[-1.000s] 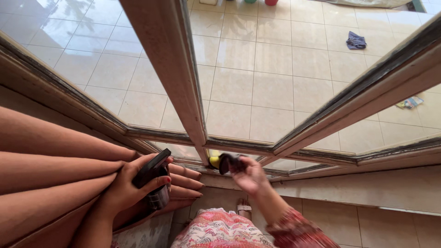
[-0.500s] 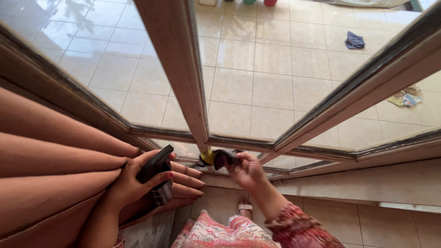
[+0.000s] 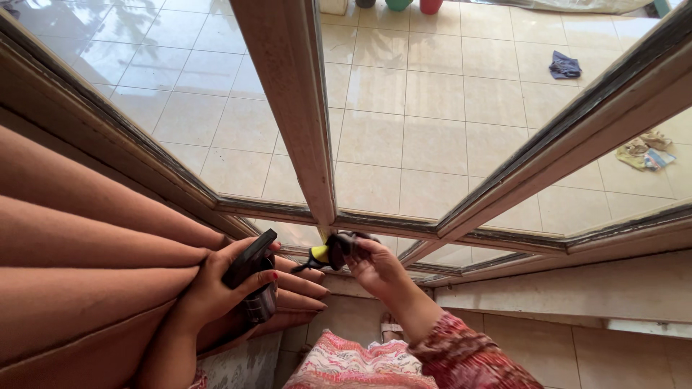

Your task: The person cleans the lower panes of a multi-pane window using a spray bottle and a yellow cloth. They spray the glass and wipe the surface repeatedly, moving along the bottom edge of the window frame.

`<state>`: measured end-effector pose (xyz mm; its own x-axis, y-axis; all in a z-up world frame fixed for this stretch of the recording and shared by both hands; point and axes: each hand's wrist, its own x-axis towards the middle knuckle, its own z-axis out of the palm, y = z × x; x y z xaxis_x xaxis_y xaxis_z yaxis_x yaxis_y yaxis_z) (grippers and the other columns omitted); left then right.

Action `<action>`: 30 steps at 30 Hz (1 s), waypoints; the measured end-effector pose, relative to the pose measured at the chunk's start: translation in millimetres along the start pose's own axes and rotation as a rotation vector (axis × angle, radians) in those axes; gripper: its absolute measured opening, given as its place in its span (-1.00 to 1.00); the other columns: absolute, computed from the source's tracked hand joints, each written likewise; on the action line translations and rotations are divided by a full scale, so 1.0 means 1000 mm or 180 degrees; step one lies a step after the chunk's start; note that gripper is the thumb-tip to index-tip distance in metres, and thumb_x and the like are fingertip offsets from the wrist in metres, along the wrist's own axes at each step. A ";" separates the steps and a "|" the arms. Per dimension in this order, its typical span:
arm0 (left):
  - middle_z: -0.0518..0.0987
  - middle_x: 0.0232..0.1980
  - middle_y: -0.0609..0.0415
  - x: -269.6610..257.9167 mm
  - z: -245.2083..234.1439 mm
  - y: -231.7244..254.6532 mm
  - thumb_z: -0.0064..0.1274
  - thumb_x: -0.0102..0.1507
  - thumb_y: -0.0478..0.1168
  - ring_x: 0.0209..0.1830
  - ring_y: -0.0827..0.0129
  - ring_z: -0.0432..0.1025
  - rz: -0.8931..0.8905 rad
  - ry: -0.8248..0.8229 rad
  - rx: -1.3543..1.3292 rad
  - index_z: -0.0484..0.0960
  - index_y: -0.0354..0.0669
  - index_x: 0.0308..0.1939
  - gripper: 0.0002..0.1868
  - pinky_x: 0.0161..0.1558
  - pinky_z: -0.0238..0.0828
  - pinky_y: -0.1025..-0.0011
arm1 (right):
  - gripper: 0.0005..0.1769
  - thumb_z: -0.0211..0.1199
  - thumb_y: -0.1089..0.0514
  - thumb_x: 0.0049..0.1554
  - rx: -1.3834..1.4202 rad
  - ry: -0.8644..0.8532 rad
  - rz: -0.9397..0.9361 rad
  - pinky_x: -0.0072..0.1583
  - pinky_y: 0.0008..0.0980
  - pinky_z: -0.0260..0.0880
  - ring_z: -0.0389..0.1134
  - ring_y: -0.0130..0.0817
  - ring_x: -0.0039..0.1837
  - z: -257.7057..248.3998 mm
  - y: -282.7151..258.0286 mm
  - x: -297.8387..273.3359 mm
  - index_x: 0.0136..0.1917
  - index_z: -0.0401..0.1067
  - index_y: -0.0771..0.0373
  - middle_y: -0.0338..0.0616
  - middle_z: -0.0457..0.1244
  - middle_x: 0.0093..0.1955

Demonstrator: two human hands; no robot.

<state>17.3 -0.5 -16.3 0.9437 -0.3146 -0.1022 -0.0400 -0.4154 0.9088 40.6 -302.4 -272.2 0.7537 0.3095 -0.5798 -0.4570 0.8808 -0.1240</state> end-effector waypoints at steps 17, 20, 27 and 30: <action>0.71 0.03 0.01 -0.037 0.001 -0.007 0.37 0.08 -0.08 0.09 0.39 0.53 -0.0141 0.0229 0.0031 0.65 -0.22 0.14 -0.42 0.15 0.40 0.43 | -0.82 0.16 0.26 0.16 0.0126 0.0240 0.0185 0.12 -0.20 0.47 0.39 -0.18 0.09 -0.016 -0.001 0.016 0.04 0.44 0.35 -0.04 0.37 0.01; 0.71 -0.02 -0.01 -0.043 0.002 -0.006 0.37 0.07 -0.08 0.04 0.38 0.53 -0.0336 0.0221 -0.0137 0.64 -0.20 0.16 -0.40 0.10 0.45 0.41 | -0.81 0.17 0.27 0.14 0.0053 0.0595 0.0224 0.07 -0.21 0.42 0.39 -0.19 0.05 -0.030 0.004 0.043 0.05 0.45 0.31 -0.07 0.38 0.02; 0.73 -0.03 0.04 -0.050 0.002 -0.008 0.37 0.06 -0.06 0.03 0.43 0.54 -0.0272 0.0303 0.0057 0.62 -0.19 0.17 -0.37 0.08 0.45 0.43 | -0.77 0.18 0.25 0.17 -0.0098 0.0484 0.0015 0.13 -0.21 0.44 0.36 -0.17 0.06 -0.016 -0.006 0.009 0.10 0.42 0.37 -0.01 0.36 0.03; 0.74 -0.05 0.04 -0.053 0.003 -0.007 0.36 0.08 -0.03 0.00 0.43 0.55 -0.0273 0.0229 -0.0029 0.63 -0.18 0.16 -0.39 0.06 0.47 0.42 | -0.76 0.15 0.24 0.14 -0.0137 0.0199 -0.0011 0.14 -0.19 0.44 0.39 -0.13 0.07 -0.034 -0.029 -0.004 0.07 0.42 0.37 0.01 0.37 0.01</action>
<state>-32.9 16.5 -18.2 0.9647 -0.2159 -0.1508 0.0447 -0.4302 0.9016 35.1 -341.2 -293.6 0.7249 0.2823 -0.6283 -0.4754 0.8651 -0.1597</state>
